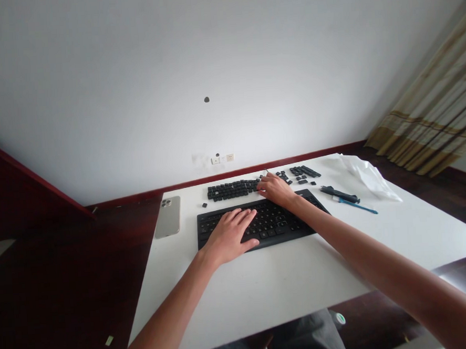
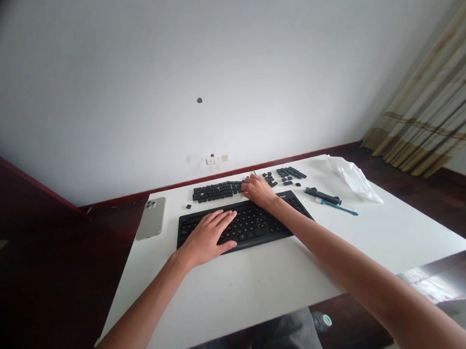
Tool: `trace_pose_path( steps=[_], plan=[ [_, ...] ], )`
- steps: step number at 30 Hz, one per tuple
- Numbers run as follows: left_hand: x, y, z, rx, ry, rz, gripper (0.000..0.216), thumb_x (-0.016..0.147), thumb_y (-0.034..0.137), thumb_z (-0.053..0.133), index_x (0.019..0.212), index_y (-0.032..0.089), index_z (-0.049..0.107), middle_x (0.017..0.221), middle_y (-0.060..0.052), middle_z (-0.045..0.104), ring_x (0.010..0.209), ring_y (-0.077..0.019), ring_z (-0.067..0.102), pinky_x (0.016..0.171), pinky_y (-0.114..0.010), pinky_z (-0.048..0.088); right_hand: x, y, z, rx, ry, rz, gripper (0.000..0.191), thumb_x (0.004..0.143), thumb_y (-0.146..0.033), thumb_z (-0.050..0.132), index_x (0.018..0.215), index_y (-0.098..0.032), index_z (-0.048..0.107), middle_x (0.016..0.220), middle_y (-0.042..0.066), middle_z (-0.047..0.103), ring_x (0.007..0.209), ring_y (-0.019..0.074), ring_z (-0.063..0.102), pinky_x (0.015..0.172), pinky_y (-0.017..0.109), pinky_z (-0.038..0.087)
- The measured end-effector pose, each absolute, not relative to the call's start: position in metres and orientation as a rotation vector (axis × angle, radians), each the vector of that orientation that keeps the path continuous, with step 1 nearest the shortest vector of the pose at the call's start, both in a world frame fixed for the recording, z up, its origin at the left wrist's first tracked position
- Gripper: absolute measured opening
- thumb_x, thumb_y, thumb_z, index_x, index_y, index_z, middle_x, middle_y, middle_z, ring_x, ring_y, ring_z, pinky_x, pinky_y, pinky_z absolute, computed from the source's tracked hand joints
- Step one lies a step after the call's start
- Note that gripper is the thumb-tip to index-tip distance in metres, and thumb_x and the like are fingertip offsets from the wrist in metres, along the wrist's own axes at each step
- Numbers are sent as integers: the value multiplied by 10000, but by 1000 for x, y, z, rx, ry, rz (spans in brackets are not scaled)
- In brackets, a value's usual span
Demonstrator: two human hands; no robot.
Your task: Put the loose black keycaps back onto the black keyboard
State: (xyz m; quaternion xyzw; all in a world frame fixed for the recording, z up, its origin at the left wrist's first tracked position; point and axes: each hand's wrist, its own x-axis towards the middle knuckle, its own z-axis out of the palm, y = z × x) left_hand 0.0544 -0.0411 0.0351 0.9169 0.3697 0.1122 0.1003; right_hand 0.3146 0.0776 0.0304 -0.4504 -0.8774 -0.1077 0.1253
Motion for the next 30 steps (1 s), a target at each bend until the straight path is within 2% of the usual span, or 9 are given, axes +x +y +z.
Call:
trace_pose_path(
  steps=[15,22,25,30],
  plan=[
    [55,-40,32,2688,1073,370,776,999,590,542,1661,303,258,1679,-46,396,1547,-292,349,1263,-486,308,316,79,29,-1265,-2485,-313,125,909,-131,669,819,-171,745,855,92,725,892,261,600,821,353,468],
    [52,-39,51,2584,1081,706,706,1013,643,477,1602,272,356,1589,-79,504,1469,-255,455,1228,-451,399,311,46,60,-1153,-2205,-281,140,957,-206,605,941,-194,743,961,92,748,1008,282,597,912,401,503],
    [48,-36,55,2560,1157,796,627,1037,603,454,1568,274,398,1544,-82,542,1436,-260,480,1209,-469,420,319,26,68,-1124,-1941,-113,97,917,-227,642,954,-228,732,1034,63,767,1063,283,637,970,432,504],
    [45,-33,46,2590,1193,673,661,1038,632,411,1590,269,375,1561,-88,520,1457,-271,456,1236,-486,386,352,9,54,-1306,-1643,565,161,888,-373,696,935,-219,684,892,45,761,841,241,716,784,365,541]
  ],
)
